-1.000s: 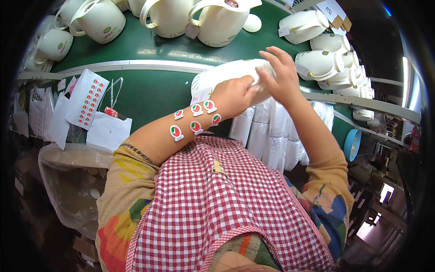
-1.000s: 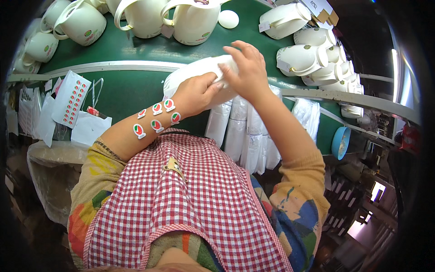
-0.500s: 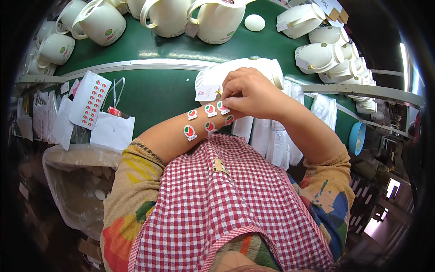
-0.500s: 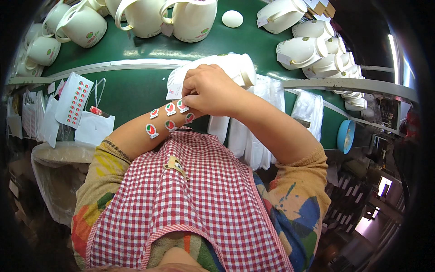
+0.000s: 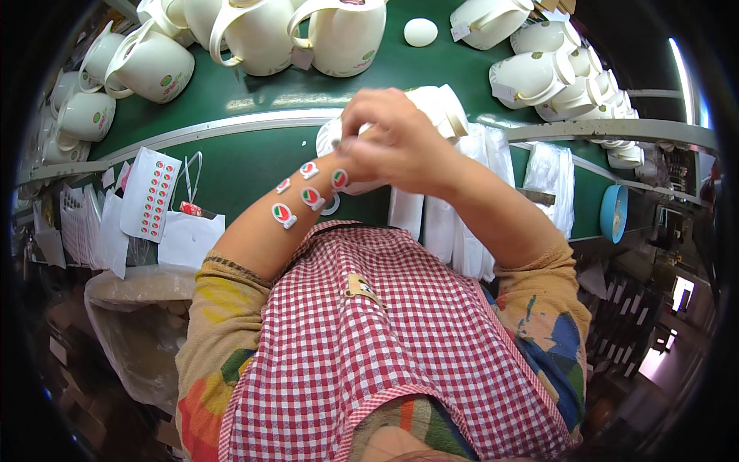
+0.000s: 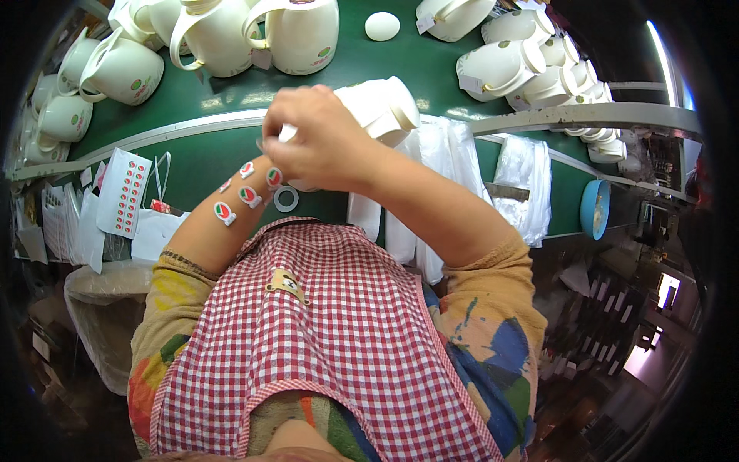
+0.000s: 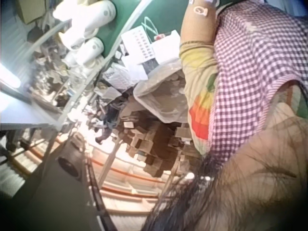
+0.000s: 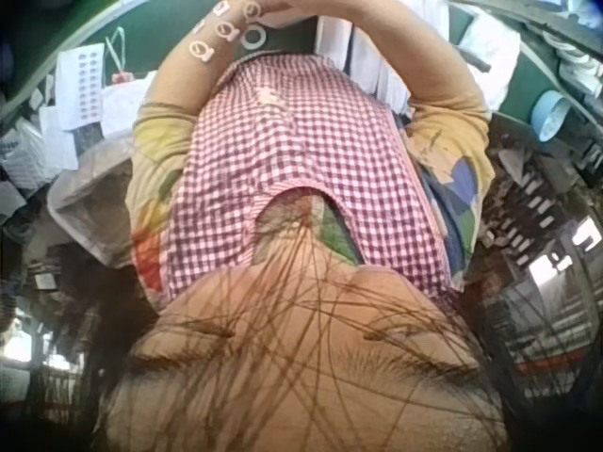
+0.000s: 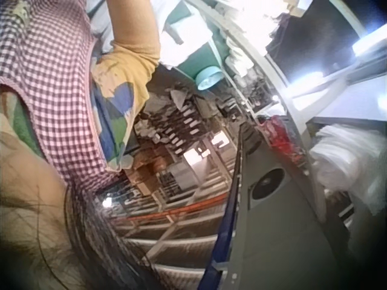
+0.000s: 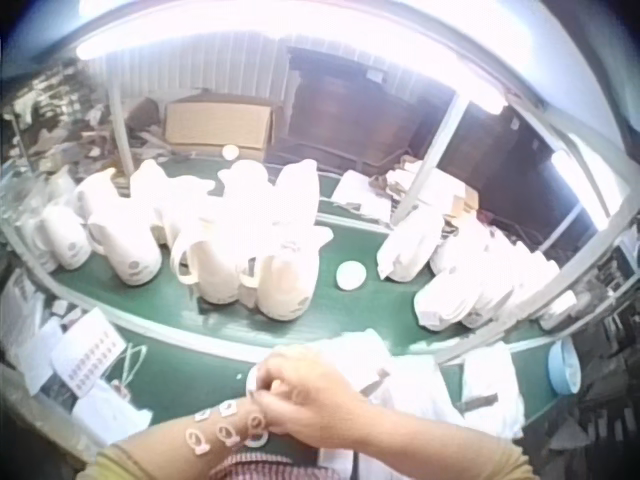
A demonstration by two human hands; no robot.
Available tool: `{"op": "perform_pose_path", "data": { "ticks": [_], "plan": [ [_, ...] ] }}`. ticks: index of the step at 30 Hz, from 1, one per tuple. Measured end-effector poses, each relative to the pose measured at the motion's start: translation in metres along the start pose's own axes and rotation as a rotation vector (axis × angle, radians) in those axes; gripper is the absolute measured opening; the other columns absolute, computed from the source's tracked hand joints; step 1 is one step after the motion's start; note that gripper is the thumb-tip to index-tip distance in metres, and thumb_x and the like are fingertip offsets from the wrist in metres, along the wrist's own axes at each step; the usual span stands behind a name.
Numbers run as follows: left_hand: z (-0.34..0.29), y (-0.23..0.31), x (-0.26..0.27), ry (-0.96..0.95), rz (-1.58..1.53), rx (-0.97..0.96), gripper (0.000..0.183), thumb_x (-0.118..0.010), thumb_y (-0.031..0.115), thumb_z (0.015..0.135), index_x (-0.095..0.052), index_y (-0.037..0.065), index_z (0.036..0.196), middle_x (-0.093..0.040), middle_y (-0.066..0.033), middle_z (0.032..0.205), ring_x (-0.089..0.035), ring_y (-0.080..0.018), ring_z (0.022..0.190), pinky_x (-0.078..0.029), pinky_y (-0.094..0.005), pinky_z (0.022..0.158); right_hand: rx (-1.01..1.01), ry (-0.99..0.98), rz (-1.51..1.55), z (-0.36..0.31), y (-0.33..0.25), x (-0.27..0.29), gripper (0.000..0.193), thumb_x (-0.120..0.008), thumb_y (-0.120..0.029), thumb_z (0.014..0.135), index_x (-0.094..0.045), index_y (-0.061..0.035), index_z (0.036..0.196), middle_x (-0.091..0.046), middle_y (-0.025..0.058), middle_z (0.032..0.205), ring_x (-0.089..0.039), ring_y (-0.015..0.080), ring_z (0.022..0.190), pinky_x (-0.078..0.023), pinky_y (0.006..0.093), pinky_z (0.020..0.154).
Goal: The person applies small round stickers to white ceramic pitchers on a green workbench. They peel stickers from a sheet, place them on the pitcher body, and set the finished pitchers aside. The person also handles lids from a plastic bag and places them on the pitchers.
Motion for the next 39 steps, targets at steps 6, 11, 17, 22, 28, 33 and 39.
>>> {"op": "perform_pose_path", "data": {
  "ticks": [6, 11, 17, 22, 28, 33, 39],
  "plan": [
    [0.018, 0.002, 0.009, 0.106, -0.593, 0.384, 0.015, -0.052, 0.022, 0.094, -0.053, 0.007, 0.095, -0.048, 0.0033, 0.062, -0.042, -0.006, 0.049, -0.036, -0.0229, 0.045, -0.374, 0.508, 0.821, -0.086, 0.056, 0.041, 0.009, -0.061, -0.009, 0.088, -0.061, -0.0006, 0.092, -0.063, 0.0048, 0.085, -0.057, 0.0088, 0.075, -0.046, 0.0223, 0.071],
    [0.041, -0.027, 0.009, 0.238, -0.809, 0.492, 0.018, -0.043, 0.024, 0.1, -0.049, 0.008, 0.098, -0.046, 0.0045, 0.066, -0.042, -0.0073, 0.054, -0.039, -0.0263, 0.056, -0.938, 0.247, 0.89, -0.148, 0.09, -0.021, 0.008, -0.06, -0.012, 0.087, -0.06, -0.0043, 0.088, -0.055, -0.0007, 0.065, -0.049, 0.0064, 0.052, -0.038, 0.0194, 0.049],
    [0.045, -0.045, -0.021, 0.282, -0.758, 0.562, 0.015, -0.045, 0.023, 0.099, -0.047, 0.009, 0.094, -0.047, 0.0031, 0.067, -0.044, -0.0092, 0.055, -0.039, -0.0264, 0.057, -1.069, 0.098, 1.021, -0.156, 0.102, -0.059, 0.01, -0.063, -0.009, 0.083, -0.061, -0.0006, 0.087, -0.054, -0.0005, 0.059, -0.044, 0.0065, 0.044, -0.035, 0.0208, 0.04],
    [0.045, -0.041, -0.029, 0.359, -0.753, 0.575, 0.013, -0.045, 0.02, 0.098, -0.047, 0.008, 0.094, -0.049, 0.0011, 0.068, -0.044, -0.0103, 0.056, -0.04, -0.0269, 0.057, -1.13, 0.096, 0.942, -0.147, 0.106, -0.071, 0.009, -0.064, -0.009, 0.082, -0.064, -0.0001, 0.084, -0.057, 0.0011, 0.061, -0.046, 0.0068, 0.045, -0.035, 0.0211, 0.04],
    [0.043, -0.043, -0.035, 0.358, -0.698, 0.573, 0.011, -0.046, 0.019, 0.098, -0.047, 0.008, 0.095, -0.05, 0.0001, 0.07, -0.045, -0.0109, 0.057, -0.041, -0.0277, 0.058, -1.172, 0.156, 0.845, -0.148, 0.11, -0.075, 0.01, -0.065, -0.008, 0.081, -0.067, 0.0003, 0.084, -0.06, 0.0021, 0.063, -0.049, 0.0067, 0.05, -0.037, 0.0217, 0.044],
    [0.044, -0.044, -0.038, 0.36, -0.72, 0.55, 0.011, -0.046, 0.019, 0.098, -0.047, 0.008, 0.095, -0.05, 0.0001, 0.07, -0.045, -0.011, 0.058, -0.041, -0.0276, 0.058, -1.069, 0.236, 0.632, -0.154, 0.111, -0.081, 0.014, -0.069, -0.017, 0.079, -0.068, -0.0024, 0.08, -0.063, 0.0043, 0.064, -0.057, 0.0125, 0.056, -0.044, 0.0259, 0.051],
    [0.044, -0.046, -0.038, 0.357, -0.704, 0.546, 0.01, -0.046, 0.018, 0.098, -0.047, 0.008, 0.096, -0.05, 0.0003, 0.071, -0.045, -0.011, 0.058, -0.041, -0.0281, 0.059, -1.013, 0.03, -0.056, -0.144, 0.104, -0.059, 0.035, -0.077, -0.039, 0.069, -0.066, -0.0065, 0.072, -0.065, 0.0076, 0.066, -0.062, 0.02, 0.058, -0.047, 0.0305, 0.057]
  ]
}}
Point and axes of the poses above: each hand's wrist, its own z-axis towards the middle knuckle, its own x-axis out of the back of the hand, y = z × x, the point moved 5 cm from there along z, towards the middle knuckle
